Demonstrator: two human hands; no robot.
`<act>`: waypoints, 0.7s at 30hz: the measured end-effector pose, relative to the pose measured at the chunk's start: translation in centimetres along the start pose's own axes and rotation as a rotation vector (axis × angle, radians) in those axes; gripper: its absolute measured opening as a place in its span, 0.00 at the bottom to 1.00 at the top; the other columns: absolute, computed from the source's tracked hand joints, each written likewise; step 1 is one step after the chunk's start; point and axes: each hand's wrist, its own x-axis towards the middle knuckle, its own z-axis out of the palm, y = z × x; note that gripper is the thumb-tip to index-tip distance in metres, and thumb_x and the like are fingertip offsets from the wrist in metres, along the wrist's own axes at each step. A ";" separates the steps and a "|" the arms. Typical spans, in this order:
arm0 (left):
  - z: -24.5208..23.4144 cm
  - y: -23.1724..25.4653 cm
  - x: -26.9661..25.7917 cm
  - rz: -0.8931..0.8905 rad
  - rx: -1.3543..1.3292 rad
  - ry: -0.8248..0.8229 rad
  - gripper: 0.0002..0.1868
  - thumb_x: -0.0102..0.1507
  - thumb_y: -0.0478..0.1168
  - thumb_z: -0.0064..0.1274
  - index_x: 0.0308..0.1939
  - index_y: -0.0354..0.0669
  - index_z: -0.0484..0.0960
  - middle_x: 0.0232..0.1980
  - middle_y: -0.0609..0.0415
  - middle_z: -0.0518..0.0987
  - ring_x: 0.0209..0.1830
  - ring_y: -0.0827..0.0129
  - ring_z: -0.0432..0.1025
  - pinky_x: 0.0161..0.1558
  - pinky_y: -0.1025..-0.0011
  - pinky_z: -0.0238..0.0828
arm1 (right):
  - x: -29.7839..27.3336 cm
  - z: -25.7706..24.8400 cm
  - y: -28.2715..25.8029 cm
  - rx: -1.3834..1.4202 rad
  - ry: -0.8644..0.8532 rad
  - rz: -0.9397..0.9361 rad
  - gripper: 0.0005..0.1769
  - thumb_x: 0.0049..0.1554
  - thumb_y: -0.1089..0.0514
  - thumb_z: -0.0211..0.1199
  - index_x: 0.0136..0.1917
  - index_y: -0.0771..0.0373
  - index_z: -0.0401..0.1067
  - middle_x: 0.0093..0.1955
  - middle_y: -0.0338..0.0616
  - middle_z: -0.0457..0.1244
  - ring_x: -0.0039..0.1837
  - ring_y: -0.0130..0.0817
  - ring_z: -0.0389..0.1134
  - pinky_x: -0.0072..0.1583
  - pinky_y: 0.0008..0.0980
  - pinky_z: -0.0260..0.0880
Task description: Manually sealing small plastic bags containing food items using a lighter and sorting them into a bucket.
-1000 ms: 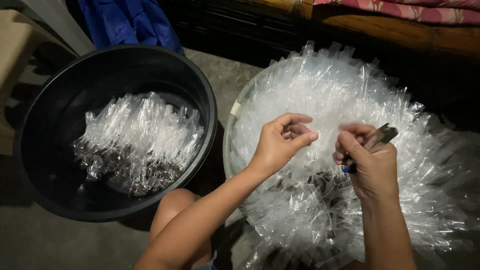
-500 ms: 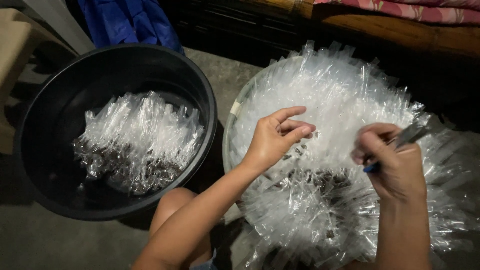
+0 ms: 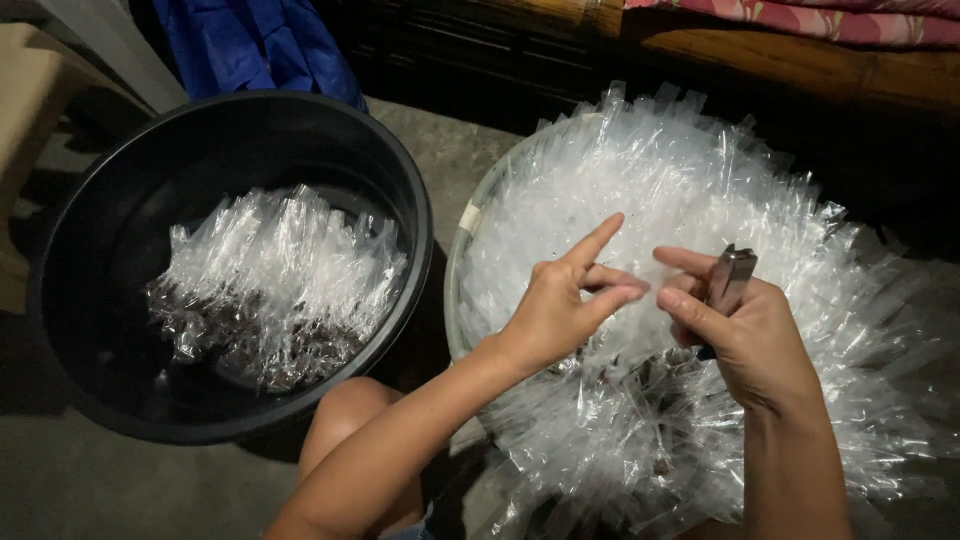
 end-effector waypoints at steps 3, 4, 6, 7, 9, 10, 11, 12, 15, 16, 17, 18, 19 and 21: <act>0.2 -0.3 -0.3 0.070 0.051 -0.034 0.42 0.59 0.35 0.61 0.74 0.31 0.58 0.43 0.51 0.87 0.37 0.68 0.84 0.60 0.66 0.78 | 0.2 -0.3 0.7 -0.042 0.008 0.042 0.16 0.51 0.67 0.68 0.53 0.78 0.77 0.33 0.56 0.66 0.29 0.36 0.61 0.33 0.29 0.63; 0.3 -0.5 -0.3 0.069 0.051 -0.035 0.42 0.59 0.35 0.61 0.74 0.31 0.58 0.43 0.51 0.87 0.37 0.68 0.84 0.60 0.66 0.78 | 0.3 -0.5 1.2 -0.042 0.009 0.043 0.16 0.51 0.67 0.68 0.53 0.78 0.77 0.33 0.56 0.66 0.29 0.36 0.61 0.33 0.29 0.63; 0.6 -0.9 -0.3 0.058 -0.025 -0.056 0.35 0.61 0.33 0.59 0.71 0.35 0.65 0.43 0.51 0.87 0.41 0.66 0.84 0.52 0.67 0.83 | 0.5 -0.7 2.1 0.049 0.006 0.000 0.09 0.52 0.68 0.69 0.47 0.74 0.76 0.39 0.55 0.70 0.31 0.31 0.61 0.34 0.26 0.62; 0.7 -1.0 -0.3 0.057 -0.025 -0.056 0.35 0.61 0.33 0.59 0.71 0.35 0.65 0.43 0.51 0.87 0.41 0.66 0.84 0.52 0.67 0.83 | 0.4 -0.8 2.0 0.049 0.005 0.000 0.09 0.52 0.68 0.69 0.47 0.74 0.76 0.39 0.55 0.70 0.31 0.31 0.61 0.34 0.26 0.62; 1.1 -1.1 -0.2 -0.129 -0.256 -0.218 0.32 0.67 0.44 0.46 0.74 0.37 0.60 0.54 0.46 0.81 0.36 0.70 0.74 0.44 0.69 0.77 | 0.2 -1.0 2.0 -0.093 0.088 -0.053 0.08 0.54 0.63 0.69 0.46 0.69 0.77 0.33 0.47 0.66 0.30 0.31 0.60 0.34 0.26 0.61; 2.4 -2.0 -1.0 -0.129 -0.253 -0.218 0.32 0.67 0.44 0.46 0.74 0.37 0.60 0.54 0.46 0.81 0.36 0.70 0.74 0.44 0.69 0.77 | 0.0 -1.4 1.7 -0.091 0.088 -0.054 0.08 0.54 0.63 0.69 0.46 0.69 0.77 0.33 0.47 0.66 0.30 0.31 0.60 0.34 0.26 0.61; 3.8 -2.8 -1.8 -0.177 -0.144 -0.394 0.40 0.64 0.59 0.33 0.77 0.47 0.51 0.62 0.43 0.77 0.30 0.69 0.73 0.36 0.68 0.78 | -0.3 -1.8 1.3 -0.141 0.099 -0.110 0.07 0.56 0.63 0.68 0.47 0.68 0.77 0.35 0.48 0.67 0.29 0.31 0.61 0.33 0.26 0.63; 5.3 -3.7 -2.5 -0.221 -0.037 -0.572 0.48 0.61 0.73 0.19 0.81 0.56 0.41 0.69 0.40 0.73 0.25 0.68 0.73 0.28 0.68 0.80 | -0.6 -2.4 1.0 -0.193 0.113 -0.166 0.06 0.58 0.63 0.67 0.48 0.67 0.76 0.36 0.48 0.68 0.29 0.32 0.62 0.32 0.25 0.64; 8.6 -7.3 -4.9 -0.260 0.050 -0.884 0.20 0.74 0.47 0.32 0.49 0.33 0.73 0.39 0.45 0.85 0.35 0.61 0.83 0.40 0.69 0.86 | -1.8 -6.2 0.5 -0.343 0.366 -0.221 0.06 0.62 0.70 0.69 0.51 0.66 0.73 0.42 0.45 0.65 0.37 0.31 0.64 0.40 0.25 0.68; 8.7 -8.5 -4.5 -0.258 0.046 -0.884 0.20 0.74 0.47 0.32 0.49 0.33 0.73 0.39 0.45 0.85 0.35 0.61 0.83 0.40 0.69 0.86 | -1.6 -8.7 2.0 -0.347 0.366 -0.220 0.06 0.62 0.70 0.69 0.51 0.66 0.73 0.42 0.45 0.65 0.37 0.31 0.64 0.40 0.25 0.68; 8.9 -9.7 -4.1 -0.179 0.247 -0.751 0.13 0.69 0.45 0.42 0.48 0.43 0.78 0.40 0.51 0.84 0.35 0.63 0.79 0.39 0.67 0.81 | -1.5 -11.3 3.4 -0.223 0.334 -0.245 0.08 0.65 0.66 0.63 0.57 0.61 0.71 0.46 0.39 0.64 0.41 0.25 0.64 0.45 0.20 0.68; 9.1 -10.9 -3.5 -0.097 0.446 -0.610 0.08 0.65 0.42 0.53 0.46 0.53 0.84 0.40 0.57 0.84 0.35 0.65 0.75 0.37 0.65 0.76 | -1.2 -13.9 4.8 -0.098 0.301 -0.273 0.12 0.68 0.63 0.57 0.64 0.55 0.68 0.49 0.33 0.64 0.45 0.19 0.64 0.50 0.15 0.68; 8.7 -12.4 -2.3 -0.095 0.444 -0.609 0.08 0.65 0.42 0.53 0.46 0.53 0.84 0.40 0.57 0.84 0.35 0.65 0.75 0.37 0.65 0.76 | -1.5 -13.9 4.3 -0.101 0.302 -0.275 0.12 0.68 0.63 0.57 0.64 0.55 0.68 0.49 0.33 0.64 0.45 0.19 0.64 0.50 0.15 0.68; 7.9 -15.3 0.1 -0.110 0.382 -0.240 0.26 0.54 0.31 0.51 0.57 0.32 0.79 0.60 0.42 0.79 0.59 0.47 0.73 0.61 0.57 0.70 | -2.1 -13.7 3.3 -0.251 0.416 -0.258 0.10 0.71 0.61 0.60 0.65 0.55 0.66 0.57 0.35 0.61 0.49 0.23 0.61 0.55 0.21 0.67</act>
